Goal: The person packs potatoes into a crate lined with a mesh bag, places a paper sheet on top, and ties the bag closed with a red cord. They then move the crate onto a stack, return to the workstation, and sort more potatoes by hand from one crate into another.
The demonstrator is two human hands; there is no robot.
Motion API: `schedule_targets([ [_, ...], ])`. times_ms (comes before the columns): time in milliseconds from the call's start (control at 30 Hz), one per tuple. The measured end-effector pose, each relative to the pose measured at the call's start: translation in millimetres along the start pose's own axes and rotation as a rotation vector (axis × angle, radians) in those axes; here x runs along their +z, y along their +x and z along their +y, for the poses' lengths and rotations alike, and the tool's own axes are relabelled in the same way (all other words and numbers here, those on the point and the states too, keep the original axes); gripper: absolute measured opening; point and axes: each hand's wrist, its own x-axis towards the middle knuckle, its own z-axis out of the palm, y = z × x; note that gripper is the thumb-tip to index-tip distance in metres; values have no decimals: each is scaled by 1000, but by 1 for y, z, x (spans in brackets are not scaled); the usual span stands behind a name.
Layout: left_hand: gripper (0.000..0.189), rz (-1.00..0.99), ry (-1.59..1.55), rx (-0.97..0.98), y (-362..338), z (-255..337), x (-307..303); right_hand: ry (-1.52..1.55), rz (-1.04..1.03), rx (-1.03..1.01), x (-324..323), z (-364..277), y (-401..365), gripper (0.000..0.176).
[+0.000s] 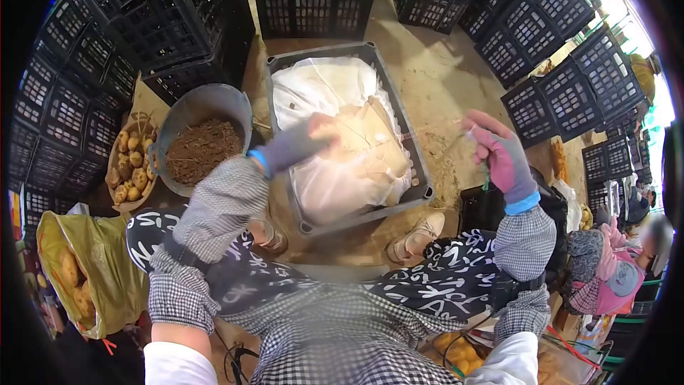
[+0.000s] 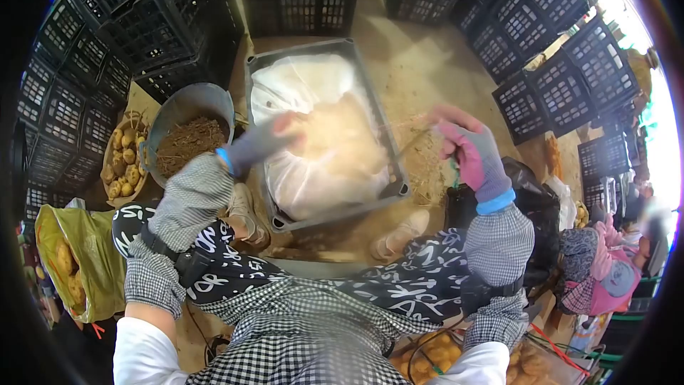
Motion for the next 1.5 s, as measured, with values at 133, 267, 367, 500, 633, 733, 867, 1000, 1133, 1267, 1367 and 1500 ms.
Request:
schedule_targets([
  [133,44,-408,470,57,-25,65,64,95,311,-128,-18,12,-2,40],
  [267,29,-459,294,458,-71,77,109,-305,592,-325,-58,30,3,43],
  [367,36,-871,513,245,-113,160,71,-348,539,-203,-88,60,16,43],
  [500,40,-793,373,355,-166,181,53,-323,310,145,-91,138,39,52],
  [633,43,-636,565,293,-147,203,29,-415,273,309,-97,196,48,54],
  [733,42,-344,532,213,-96,173,13,-616,162,249,-102,237,48,55],
  [867,45,-185,425,93,-30,82,41,-1005,75,139,-92,269,52,57],
  [1000,53,35,427,64,2,48,81,-1436,324,-136,-8,177,47,46],
  [1133,58,15,655,-91,35,17,71,-1036,109,-300,68,157,107,31],
  [1267,49,52,657,-134,53,-3,41,-1223,-155,-311,129,187,189,30],
  [1367,48,-145,842,-405,68,4,-32,-1655,81,-449,145,169,245,36],
  [1500,41,363,871,-179,98,-93,-112,-1231,311,-395,126,146,330,48],
])
